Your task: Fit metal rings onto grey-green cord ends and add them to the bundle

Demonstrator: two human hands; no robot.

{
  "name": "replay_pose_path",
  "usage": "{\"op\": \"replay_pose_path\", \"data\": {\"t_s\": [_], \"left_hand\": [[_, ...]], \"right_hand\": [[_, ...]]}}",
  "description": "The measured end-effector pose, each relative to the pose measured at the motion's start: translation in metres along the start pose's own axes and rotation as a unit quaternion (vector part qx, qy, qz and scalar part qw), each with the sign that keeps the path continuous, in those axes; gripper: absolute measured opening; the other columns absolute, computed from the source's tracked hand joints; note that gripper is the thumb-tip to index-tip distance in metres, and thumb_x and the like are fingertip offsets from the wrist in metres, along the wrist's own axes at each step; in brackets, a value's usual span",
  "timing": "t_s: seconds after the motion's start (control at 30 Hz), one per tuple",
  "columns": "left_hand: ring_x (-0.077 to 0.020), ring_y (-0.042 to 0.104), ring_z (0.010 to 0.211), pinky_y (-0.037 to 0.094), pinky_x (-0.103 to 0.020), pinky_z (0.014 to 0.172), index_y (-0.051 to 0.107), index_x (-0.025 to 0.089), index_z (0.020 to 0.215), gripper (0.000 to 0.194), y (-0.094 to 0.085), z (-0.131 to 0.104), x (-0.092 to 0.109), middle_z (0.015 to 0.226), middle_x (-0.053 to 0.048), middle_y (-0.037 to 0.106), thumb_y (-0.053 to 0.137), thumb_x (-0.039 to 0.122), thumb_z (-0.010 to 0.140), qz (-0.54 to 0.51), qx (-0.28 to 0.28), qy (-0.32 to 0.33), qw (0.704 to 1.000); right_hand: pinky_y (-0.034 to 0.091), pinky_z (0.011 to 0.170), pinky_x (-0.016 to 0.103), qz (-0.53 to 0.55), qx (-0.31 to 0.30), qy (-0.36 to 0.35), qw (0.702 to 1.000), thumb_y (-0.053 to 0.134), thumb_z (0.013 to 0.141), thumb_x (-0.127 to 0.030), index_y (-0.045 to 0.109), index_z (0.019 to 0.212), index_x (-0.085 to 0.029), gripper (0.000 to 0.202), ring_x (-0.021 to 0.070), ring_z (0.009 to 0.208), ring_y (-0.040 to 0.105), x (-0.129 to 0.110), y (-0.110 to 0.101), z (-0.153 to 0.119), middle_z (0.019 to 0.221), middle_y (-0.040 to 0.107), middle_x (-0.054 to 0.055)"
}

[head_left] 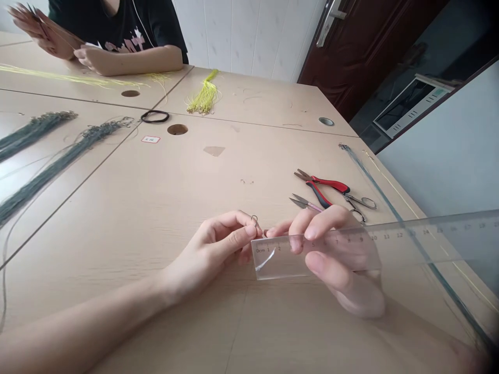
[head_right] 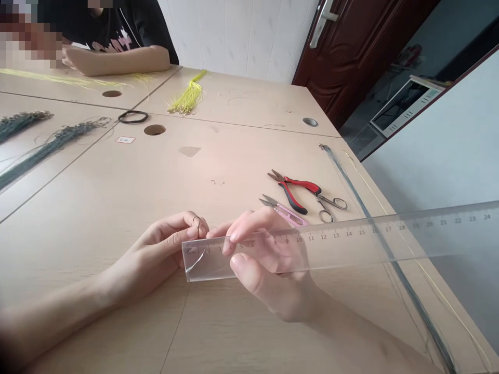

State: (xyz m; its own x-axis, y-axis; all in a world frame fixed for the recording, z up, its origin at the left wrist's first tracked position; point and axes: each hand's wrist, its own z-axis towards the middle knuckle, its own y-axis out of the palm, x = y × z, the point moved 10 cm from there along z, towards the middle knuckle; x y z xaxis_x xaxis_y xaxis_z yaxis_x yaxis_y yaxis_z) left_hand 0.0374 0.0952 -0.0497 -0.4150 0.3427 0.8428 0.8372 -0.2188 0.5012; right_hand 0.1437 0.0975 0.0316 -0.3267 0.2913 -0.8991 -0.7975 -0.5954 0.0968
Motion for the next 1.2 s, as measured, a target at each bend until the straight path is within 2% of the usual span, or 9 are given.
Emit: {"op": "replay_pose_path", "data": {"t_s": [0.1, 0.17, 0.23, 0.37, 0.5, 0.6, 0.77, 1.03, 1.2], "left_hand": [[-0.0048, 0.047, 0.053, 0.037, -0.016, 0.052, 0.06, 0.016, 0.079, 0.016, 0.014, -0.002, -0.008, 0.066, 0.003, 0.055, 0.064, 0.031, 0.084, -0.025, -0.063, -0.047, 0.997], [-0.0039, 0.048, 0.05, 0.036, -0.015, 0.048, 0.06, 0.016, 0.08, 0.015, 0.022, -0.003, -0.01, 0.067, 0.002, 0.058, 0.061, 0.029, 0.087, -0.03, -0.105, -0.061, 0.992], [-0.0042, 0.05, 0.049, 0.039, -0.015, 0.046, 0.059, 0.015, 0.081, 0.013, 0.027, -0.004, -0.009, 0.072, 0.001, 0.063, 0.058, 0.025, 0.089, -0.031, -0.127, -0.062, 0.99], [-0.0043, 0.051, 0.048, 0.043, -0.014, 0.045, 0.058, 0.014, 0.078, 0.014, 0.029, -0.003, -0.009, 0.065, 0.003, 0.06, 0.056, 0.021, 0.089, 0.006, -0.124, -0.071, 0.99], [-0.0044, 0.053, 0.051, 0.044, -0.014, 0.049, 0.057, 0.013, 0.075, 0.017, 0.03, -0.005, -0.013, 0.064, 0.003, 0.058, 0.055, 0.021, 0.09, 0.061, -0.128, -0.101, 0.985], [-0.0046, 0.053, 0.052, 0.044, -0.014, 0.05, 0.056, 0.013, 0.074, 0.018, 0.032, -0.006, -0.013, 0.065, 0.003, 0.058, 0.053, 0.019, 0.09, 0.073, -0.138, -0.102, 0.982], [-0.0051, 0.052, 0.053, 0.044, -0.015, 0.051, 0.055, 0.013, 0.075, 0.016, 0.036, -0.007, -0.009, 0.065, 0.003, 0.057, 0.052, 0.019, 0.09, 0.078, -0.159, -0.08, 0.981], [-0.0064, 0.051, 0.058, 0.044, -0.017, 0.055, 0.054, 0.013, 0.075, 0.02, 0.04, -0.007, -0.01, 0.073, -0.001, 0.062, 0.056, 0.027, 0.089, 0.13, -0.182, -0.074, 0.972], [-0.0066, 0.052, 0.057, 0.044, -0.018, 0.055, 0.054, 0.013, 0.075, 0.02, 0.034, -0.005, -0.01, 0.067, 0.002, 0.056, 0.057, 0.028, 0.088, 0.14, -0.16, -0.072, 0.974]], "right_hand": [[0.049, 0.091, 0.048, 0.049, 0.004, 0.05, 0.998, 0.05, 0.085, -0.008, 0.059, 0.093, -0.021, 0.018, 0.0244, 0.104, 0.058, -0.003, -0.003, 0.0, 0.09, 0.054, 0.003], [0.055, 0.082, 0.043, 0.093, 0.023, 0.095, 0.991, 0.054, 0.083, -0.01, 0.057, 0.082, -0.019, 0.01, 0.024, 0.095, 0.063, -0.003, -0.009, -0.001, 0.089, 0.052, 0.003], [0.057, 0.071, 0.038, 0.114, 0.02, 0.156, 0.981, 0.054, 0.084, -0.011, 0.055, 0.075, -0.018, 0.012, 0.0216, 0.08, 0.067, 0.002, -0.011, -0.003, 0.081, 0.051, 0.001], [0.055, 0.056, 0.032, 0.086, 0.004, 0.261, 0.962, 0.044, 0.096, -0.024, 0.058, 0.088, -0.019, 0.017, 0.0179, 0.061, 0.067, 0.024, -0.007, -0.011, 0.069, 0.05, -0.002], [0.053, 0.052, 0.023, 0.055, -0.015, 0.326, 0.944, 0.048, 0.095, -0.034, 0.057, 0.095, -0.019, 0.017, 0.0115, 0.053, 0.064, 0.045, 0.008, -0.021, 0.064, 0.049, -0.005], [0.052, 0.053, 0.021, 0.013, -0.017, 0.317, 0.948, 0.048, 0.095, -0.031, 0.055, 0.09, -0.019, 0.015, 0.0099, 0.055, 0.063, 0.047, 0.012, -0.023, 0.064, 0.048, -0.006], [0.053, 0.053, 0.025, -0.063, 0.023, 0.287, 0.956, 0.047, 0.095, -0.03, 0.048, 0.098, -0.024, 0.007, 0.0106, 0.053, 0.06, 0.043, 0.001, -0.021, 0.062, 0.048, -0.007], [0.05, 0.051, 0.022, -0.083, -0.03, 0.329, 0.94, 0.044, 0.096, -0.032, 0.049, 0.086, -0.021, 0.016, 0.0091, 0.053, 0.058, 0.052, 0.01, -0.026, 0.062, 0.049, -0.007], [0.049, 0.054, 0.024, -0.108, -0.034, 0.316, 0.942, 0.043, 0.097, -0.035, 0.051, 0.092, -0.024, 0.014, 0.0099, 0.053, 0.058, 0.049, 0.008, -0.028, 0.06, 0.049, -0.007]]}}
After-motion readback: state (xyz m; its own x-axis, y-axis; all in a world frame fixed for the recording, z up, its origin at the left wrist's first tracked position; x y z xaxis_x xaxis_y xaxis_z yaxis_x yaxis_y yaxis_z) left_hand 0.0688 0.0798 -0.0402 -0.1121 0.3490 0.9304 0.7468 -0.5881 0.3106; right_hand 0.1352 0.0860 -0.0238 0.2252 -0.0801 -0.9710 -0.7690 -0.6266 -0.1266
